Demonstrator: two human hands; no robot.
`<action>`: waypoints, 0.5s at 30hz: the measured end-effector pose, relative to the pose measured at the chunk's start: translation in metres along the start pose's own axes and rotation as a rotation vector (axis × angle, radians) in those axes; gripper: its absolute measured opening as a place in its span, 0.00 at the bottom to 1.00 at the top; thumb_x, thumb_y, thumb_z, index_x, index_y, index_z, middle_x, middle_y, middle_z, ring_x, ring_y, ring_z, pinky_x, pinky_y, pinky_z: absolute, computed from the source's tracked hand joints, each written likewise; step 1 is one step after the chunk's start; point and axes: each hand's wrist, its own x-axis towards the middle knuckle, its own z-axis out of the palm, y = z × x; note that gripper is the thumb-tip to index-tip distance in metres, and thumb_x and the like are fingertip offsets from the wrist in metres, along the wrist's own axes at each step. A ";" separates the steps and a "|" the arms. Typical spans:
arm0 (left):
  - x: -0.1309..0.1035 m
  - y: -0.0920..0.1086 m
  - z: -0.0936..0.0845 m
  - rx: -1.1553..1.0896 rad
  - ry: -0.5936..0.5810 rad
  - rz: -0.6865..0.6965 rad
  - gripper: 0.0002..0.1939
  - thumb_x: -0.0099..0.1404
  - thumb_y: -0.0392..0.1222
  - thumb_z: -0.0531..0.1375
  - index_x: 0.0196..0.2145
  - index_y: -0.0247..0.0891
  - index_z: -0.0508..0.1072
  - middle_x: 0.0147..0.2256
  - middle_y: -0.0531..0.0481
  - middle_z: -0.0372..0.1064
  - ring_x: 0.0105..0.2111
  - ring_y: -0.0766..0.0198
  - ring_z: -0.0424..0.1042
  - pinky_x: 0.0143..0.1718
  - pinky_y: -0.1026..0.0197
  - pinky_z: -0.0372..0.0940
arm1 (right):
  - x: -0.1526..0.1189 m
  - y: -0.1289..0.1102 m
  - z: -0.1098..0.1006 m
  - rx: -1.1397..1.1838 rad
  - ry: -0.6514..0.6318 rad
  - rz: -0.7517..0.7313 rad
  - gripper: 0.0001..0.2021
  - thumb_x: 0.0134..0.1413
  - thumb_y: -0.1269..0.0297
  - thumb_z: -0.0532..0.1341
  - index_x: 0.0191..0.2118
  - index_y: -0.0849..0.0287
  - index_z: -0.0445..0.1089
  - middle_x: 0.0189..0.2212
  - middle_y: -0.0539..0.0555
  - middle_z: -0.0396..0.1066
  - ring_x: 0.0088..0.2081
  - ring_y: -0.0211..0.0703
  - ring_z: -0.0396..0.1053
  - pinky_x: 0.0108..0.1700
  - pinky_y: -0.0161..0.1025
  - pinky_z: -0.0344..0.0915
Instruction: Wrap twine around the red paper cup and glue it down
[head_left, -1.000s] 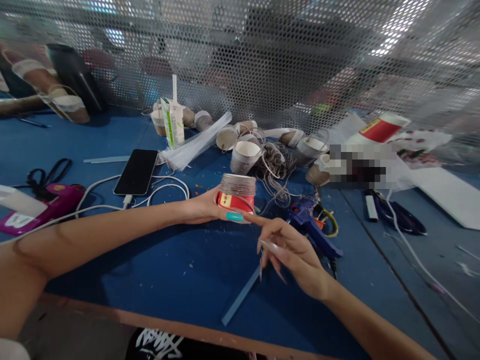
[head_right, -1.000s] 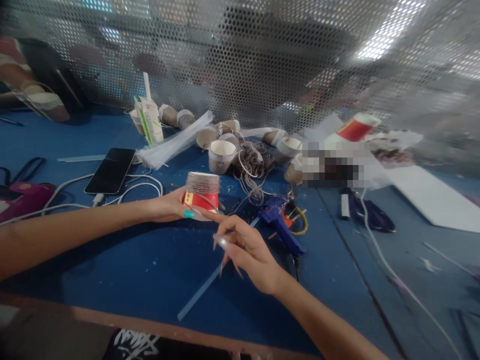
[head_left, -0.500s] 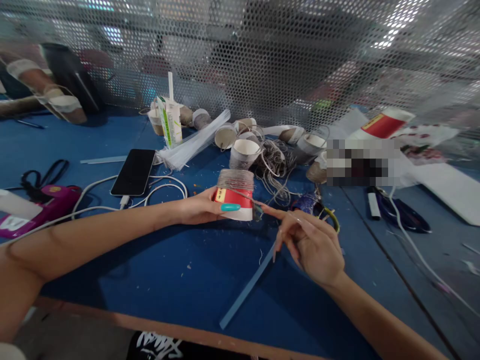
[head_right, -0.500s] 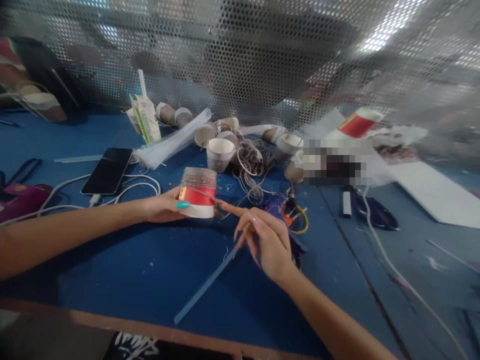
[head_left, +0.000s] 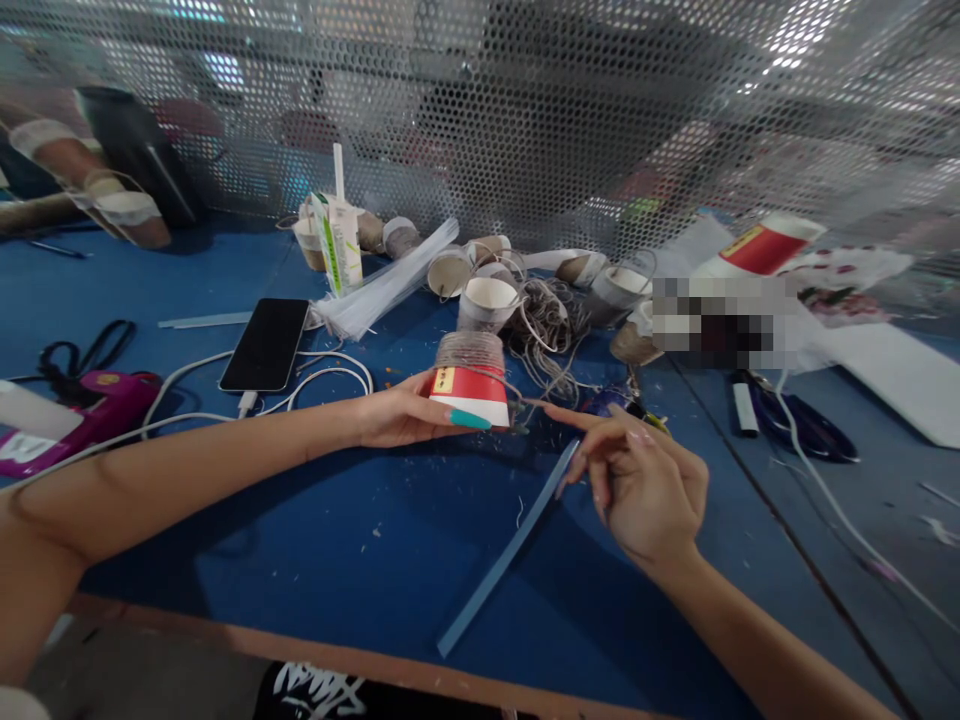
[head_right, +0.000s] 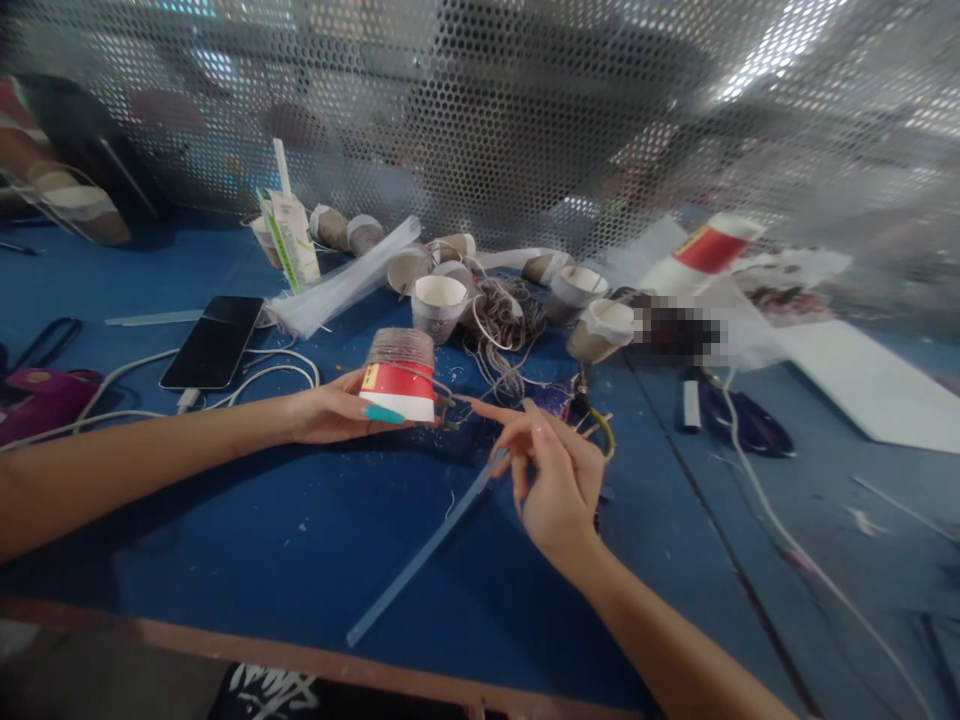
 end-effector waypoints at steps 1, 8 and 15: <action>0.000 0.000 0.000 0.011 0.004 -0.001 0.35 0.47 0.36 0.73 0.53 0.34 0.69 0.50 0.40 0.73 0.52 0.52 0.73 0.60 0.51 0.59 | 0.000 -0.001 0.000 0.026 0.030 -0.008 0.18 0.61 0.57 0.57 0.22 0.57 0.69 0.31 0.58 0.80 0.12 0.33 0.58 0.12 0.36 0.57; -0.001 0.003 0.004 0.027 -0.032 -0.029 0.33 0.43 0.37 0.74 0.48 0.33 0.72 0.45 0.43 0.76 0.48 0.57 0.75 0.56 0.56 0.62 | 0.001 -0.009 0.002 0.256 -0.093 0.061 0.11 0.59 0.61 0.57 0.27 0.56 0.67 0.36 0.53 0.72 0.13 0.30 0.57 0.11 0.36 0.59; 0.001 0.003 0.003 -0.084 -0.054 -0.001 0.29 0.44 0.34 0.72 0.46 0.35 0.74 0.43 0.46 0.77 0.47 0.59 0.75 0.58 0.56 0.61 | 0.000 0.000 0.006 -0.217 -0.323 0.055 0.26 0.50 0.65 0.68 0.54 0.51 0.60 0.44 0.53 0.73 0.15 0.26 0.58 0.17 0.33 0.60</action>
